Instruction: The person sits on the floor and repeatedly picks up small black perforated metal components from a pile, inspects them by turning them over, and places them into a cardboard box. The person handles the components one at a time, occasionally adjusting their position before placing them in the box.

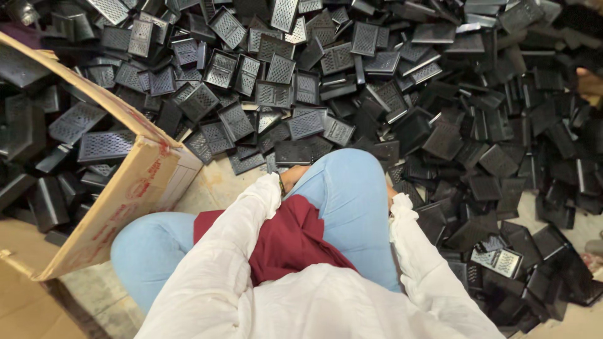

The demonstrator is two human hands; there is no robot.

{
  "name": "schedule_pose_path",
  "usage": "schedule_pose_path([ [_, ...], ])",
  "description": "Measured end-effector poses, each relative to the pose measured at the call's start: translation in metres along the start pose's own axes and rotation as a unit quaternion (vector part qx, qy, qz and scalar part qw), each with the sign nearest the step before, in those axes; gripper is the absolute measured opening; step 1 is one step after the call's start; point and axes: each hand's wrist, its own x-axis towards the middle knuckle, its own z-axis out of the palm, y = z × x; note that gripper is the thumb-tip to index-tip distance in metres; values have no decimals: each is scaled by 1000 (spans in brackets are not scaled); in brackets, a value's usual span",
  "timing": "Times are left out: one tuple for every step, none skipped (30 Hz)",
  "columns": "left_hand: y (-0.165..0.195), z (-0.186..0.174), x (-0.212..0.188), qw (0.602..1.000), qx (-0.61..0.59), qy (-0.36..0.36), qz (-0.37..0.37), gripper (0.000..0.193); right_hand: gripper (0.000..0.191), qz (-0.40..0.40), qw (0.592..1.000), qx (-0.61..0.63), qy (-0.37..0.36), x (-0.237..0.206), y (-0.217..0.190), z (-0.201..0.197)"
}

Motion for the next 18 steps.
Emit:
schedule_pose_path([
  [3,4,4,1000,5,13,-5,47,60,-1,1000,-5,-15,4,-10,0],
  [6,7,7,1000,6,19,-7,45,59,-6,999,-9,-33,5,-21,3],
  [8,10,11,1000,9,20,-4,44,59,-12,999,-10,-52,6,-35,5],
  [12,11,13,1000,12,23,1,43,58,-26,997,2,-77,7,-52,9],
  [14,13,14,1000,16,24,6,42,58,-44,994,21,-101,9,-70,14],
  [18,15,15,999,16,25,13,40,57,-61,989,43,-128,13,-90,21],
  [21,18,14,999,18,30,23,39,55,-113,979,74,-150,17,-109,30],
  [25,21,13,999,21,35,33,38,55,-70,979,107,-158,25,-130,43],
  [29,26,11,998,19,49,47,37,57,-25,976,140,-164,34,-150,57],
  [34,31,10,996,19,63,67,36,62,19,971,171,-169,44,-169,74],
  [41,36,8,992,20,81,92,35,63,-36,978,103,-178,56,-186,94],
  [48,42,7,986,-2,110,123,33,64,-89,978,37,-186,68,-202,115],
  [58,45,5,978,-28,138,156,33,60,-137,976,5,-169,78,-214,138],
  [68,48,3,966,-52,166,193,32,56,-186,970,-27,-153,88,-225,161],
  [81,47,0,955,-107,188,202,33,53,-257,957,-1,-132,95,-233,183],
  [93,42,-5,931,-137,207,268,33,49,-327,938,26,-110,100,-238,204],
  [104,36,-10,901,-164,223,333,33,49,-340,935,61,-78,103,-241,219],
  [115,26,-16,885,-174,235,363,36,48,-351,930,96,-45,103,-242,231],
])
